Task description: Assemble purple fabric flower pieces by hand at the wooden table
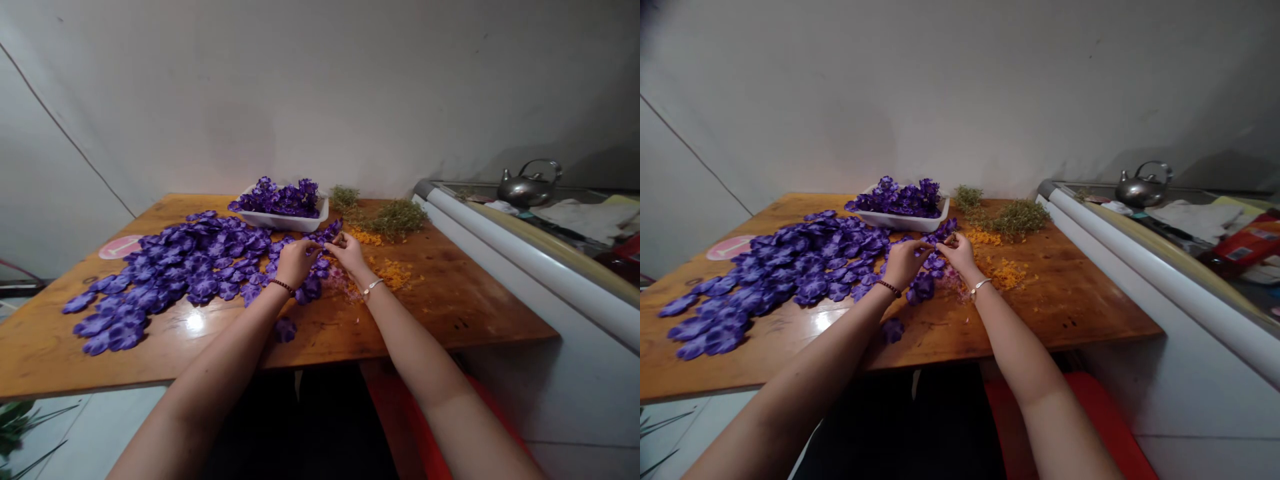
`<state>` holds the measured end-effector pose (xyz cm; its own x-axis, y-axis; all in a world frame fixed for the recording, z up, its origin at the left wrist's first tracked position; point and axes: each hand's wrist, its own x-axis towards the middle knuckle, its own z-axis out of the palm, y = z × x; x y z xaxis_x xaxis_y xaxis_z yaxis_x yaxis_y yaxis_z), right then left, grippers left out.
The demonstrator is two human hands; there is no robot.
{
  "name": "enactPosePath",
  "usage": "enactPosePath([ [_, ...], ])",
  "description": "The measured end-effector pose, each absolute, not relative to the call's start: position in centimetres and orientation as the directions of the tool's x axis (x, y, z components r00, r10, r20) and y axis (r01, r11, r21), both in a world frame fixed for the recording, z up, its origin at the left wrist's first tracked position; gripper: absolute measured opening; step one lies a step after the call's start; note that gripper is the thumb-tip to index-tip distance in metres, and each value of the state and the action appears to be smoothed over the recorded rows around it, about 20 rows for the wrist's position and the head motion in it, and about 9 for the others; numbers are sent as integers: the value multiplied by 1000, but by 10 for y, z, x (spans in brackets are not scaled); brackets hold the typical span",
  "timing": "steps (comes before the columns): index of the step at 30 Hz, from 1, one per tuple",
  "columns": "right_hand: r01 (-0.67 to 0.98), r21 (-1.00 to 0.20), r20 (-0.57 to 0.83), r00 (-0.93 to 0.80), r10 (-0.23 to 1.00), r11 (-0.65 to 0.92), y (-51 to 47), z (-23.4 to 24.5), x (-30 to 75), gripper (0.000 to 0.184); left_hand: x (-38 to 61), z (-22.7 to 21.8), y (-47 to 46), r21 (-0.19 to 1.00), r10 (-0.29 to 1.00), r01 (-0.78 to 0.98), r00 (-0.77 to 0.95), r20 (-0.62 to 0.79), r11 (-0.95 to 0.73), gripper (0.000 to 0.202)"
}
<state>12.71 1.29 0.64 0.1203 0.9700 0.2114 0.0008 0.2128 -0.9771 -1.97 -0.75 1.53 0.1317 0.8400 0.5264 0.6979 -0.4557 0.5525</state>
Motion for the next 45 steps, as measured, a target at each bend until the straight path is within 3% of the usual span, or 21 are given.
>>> enactPosePath([
  [4,8,-977,214,115,970,214,13,7,127,41,-19,14,-7,586,836,668,99,540,-458,4],
  [7,15,-974,227,100,969,227,14,7,126,40,-18,13,-9,623,843,644,66,534,-445,13],
  [19,68,-960,275,49,960,271,15,3,126,42,-18,15,-11,626,878,684,45,476,-374,23],
  [23,22,-971,237,12,972,236,14,4,122,40,-18,15,-11,615,884,697,59,463,-369,21],
  [27,-119,-987,113,-9,994,111,13,6,121,40,-19,16,-12,641,891,685,27,452,-346,20],
  [33,-136,-987,89,21,996,91,13,6,124,50,-18,18,-13,714,879,576,17,476,-398,21],
  [41,-2,-972,237,5,972,237,14,8,128,47,-17,14,-7,813,911,456,-10,412,-362,22],
  [45,17,-963,271,38,962,270,15,6,129,46,-12,5,1,926,955,245,0,298,-289,41],
])
